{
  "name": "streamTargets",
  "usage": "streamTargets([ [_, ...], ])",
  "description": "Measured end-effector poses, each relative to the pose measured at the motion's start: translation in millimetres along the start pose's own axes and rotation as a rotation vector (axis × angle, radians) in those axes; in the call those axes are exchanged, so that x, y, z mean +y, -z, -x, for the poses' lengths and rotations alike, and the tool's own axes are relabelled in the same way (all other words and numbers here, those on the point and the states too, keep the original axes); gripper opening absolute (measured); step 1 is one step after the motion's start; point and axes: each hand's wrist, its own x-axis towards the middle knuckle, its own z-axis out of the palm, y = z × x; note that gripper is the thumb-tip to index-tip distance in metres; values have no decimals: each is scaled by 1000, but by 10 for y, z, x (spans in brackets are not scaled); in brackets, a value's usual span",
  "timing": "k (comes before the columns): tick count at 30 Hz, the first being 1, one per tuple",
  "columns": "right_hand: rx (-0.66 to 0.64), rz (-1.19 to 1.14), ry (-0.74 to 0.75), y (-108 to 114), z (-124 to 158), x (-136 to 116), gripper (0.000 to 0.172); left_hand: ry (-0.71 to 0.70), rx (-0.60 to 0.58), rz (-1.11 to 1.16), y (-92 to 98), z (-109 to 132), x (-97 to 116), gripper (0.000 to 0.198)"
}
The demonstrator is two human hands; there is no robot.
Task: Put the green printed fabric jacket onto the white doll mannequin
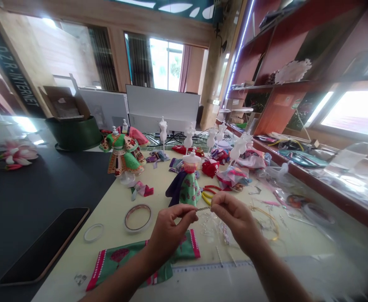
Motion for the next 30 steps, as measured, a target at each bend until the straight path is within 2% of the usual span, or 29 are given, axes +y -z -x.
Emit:
streamTargets([
  [3, 49, 15, 31, -69, -57, -2, 16, -63, 54, -87, 88, -90, 69, 13],
  [8, 179, 85, 177, -184, -155, -78, 14, -118, 115, -149, 208, -220, 206, 12],
  [14, 275, 76, 292, -250, -318, -157, 12, -111, 155, -66, 239, -356, 351, 13],
  [18, 351, 55, 355, -267, -517, -135, 10, -228, 250, -181, 250, -493, 429, 13],
  [23, 445, 26, 334, -298, -809, -54, 10, -459, 319, -466, 280, -755, 446, 12],
  [30, 492, 5, 278, -342, -1063, 107, 9, -530, 339, -555, 291, -1037, 352, 9],
])
